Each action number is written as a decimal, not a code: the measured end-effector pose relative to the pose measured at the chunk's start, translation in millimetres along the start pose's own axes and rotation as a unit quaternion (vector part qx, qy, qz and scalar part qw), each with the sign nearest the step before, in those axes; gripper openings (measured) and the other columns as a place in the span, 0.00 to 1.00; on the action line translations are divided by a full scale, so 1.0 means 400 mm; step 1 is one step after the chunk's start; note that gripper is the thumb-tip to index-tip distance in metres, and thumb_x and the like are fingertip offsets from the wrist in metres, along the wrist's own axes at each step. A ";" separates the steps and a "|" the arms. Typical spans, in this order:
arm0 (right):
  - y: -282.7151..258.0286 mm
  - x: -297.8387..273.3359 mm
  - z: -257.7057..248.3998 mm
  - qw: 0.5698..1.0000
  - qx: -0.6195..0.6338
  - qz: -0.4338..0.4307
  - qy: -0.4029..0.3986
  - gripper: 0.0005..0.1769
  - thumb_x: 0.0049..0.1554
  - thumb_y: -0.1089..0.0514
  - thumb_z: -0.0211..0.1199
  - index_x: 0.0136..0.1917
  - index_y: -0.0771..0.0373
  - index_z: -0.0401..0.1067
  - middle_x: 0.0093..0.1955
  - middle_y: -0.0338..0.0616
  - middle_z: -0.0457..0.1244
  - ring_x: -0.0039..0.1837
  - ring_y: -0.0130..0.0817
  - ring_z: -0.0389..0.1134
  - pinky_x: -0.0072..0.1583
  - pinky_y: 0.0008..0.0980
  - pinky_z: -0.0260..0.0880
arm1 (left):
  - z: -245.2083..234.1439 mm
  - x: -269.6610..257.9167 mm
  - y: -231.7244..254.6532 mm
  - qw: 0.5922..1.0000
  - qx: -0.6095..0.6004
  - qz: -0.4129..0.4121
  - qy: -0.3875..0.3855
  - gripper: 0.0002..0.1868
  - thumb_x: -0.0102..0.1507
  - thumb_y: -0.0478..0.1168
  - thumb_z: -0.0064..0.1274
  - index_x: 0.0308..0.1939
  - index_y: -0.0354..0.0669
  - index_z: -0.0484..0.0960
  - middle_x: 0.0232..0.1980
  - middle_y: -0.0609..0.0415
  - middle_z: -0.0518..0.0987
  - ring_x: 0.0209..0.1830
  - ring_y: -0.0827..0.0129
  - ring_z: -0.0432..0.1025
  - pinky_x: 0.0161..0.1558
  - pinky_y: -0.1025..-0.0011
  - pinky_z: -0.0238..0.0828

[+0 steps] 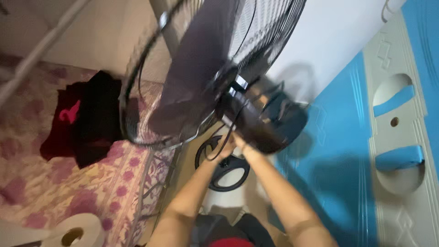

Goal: The person assembles a standing fan by attaching the front and rear grills, securing the fan head to the stand, and tightening the pole. The person then adjusts the fan head orientation and positions the assembled fan upright.

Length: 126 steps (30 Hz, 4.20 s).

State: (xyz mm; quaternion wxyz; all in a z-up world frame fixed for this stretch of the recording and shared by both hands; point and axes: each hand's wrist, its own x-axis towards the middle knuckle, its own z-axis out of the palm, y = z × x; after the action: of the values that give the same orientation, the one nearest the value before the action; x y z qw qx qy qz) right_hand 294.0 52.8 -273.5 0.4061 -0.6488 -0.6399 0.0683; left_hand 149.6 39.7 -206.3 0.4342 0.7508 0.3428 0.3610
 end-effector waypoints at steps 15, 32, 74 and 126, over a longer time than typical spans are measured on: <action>0.050 -0.038 0.056 0.993 0.087 0.071 -0.034 0.18 0.61 0.48 0.61 0.59 0.59 0.75 0.57 0.52 0.68 0.60 0.48 0.69 0.62 0.45 0.68 | -0.014 0.076 -0.022 0.997 -0.018 -0.077 0.024 0.25 0.58 0.44 0.61 0.57 0.39 0.76 0.49 0.47 0.79 0.49 0.61 0.72 0.54 0.62 0.69; 0.149 0.141 -0.007 0.984 0.164 0.020 -0.063 0.20 0.60 0.49 0.65 0.62 0.60 0.72 0.63 0.50 0.67 0.65 0.45 0.67 0.67 0.44 0.67 | -0.002 0.244 -0.276 0.997 0.026 0.074 -0.015 0.24 0.65 0.43 0.56 0.64 0.39 0.77 0.64 0.43 0.78 0.66 0.54 0.69 0.69 0.57 0.62; 0.172 0.089 -0.047 0.896 0.366 0.211 -0.136 0.16 0.56 0.69 0.62 0.59 0.67 0.71 0.49 0.49 0.68 0.50 0.40 0.69 0.50 0.43 0.72 | -0.026 0.333 -0.281 0.988 0.054 -0.089 -0.112 0.22 0.69 0.42 0.50 0.67 0.42 0.74 0.66 0.46 0.76 0.69 0.58 0.69 0.73 0.63 0.65; 0.370 0.077 0.039 0.882 0.378 0.247 -0.132 0.21 0.61 0.60 0.63 0.66 0.69 0.69 0.62 0.55 0.65 0.60 0.44 0.66 0.58 0.42 0.69 | 0.040 0.368 -0.320 0.998 0.011 -0.053 -0.032 0.25 0.69 0.42 0.51 0.69 0.41 0.71 0.68 0.45 0.74 0.69 0.58 0.67 0.72 0.62 0.64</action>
State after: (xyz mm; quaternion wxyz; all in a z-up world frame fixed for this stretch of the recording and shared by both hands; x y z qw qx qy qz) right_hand 404.5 108.9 -361.5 0.5026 -0.5681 -0.4321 0.4878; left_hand 211.6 204.9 -291.2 0.4556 0.7474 0.3717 0.3093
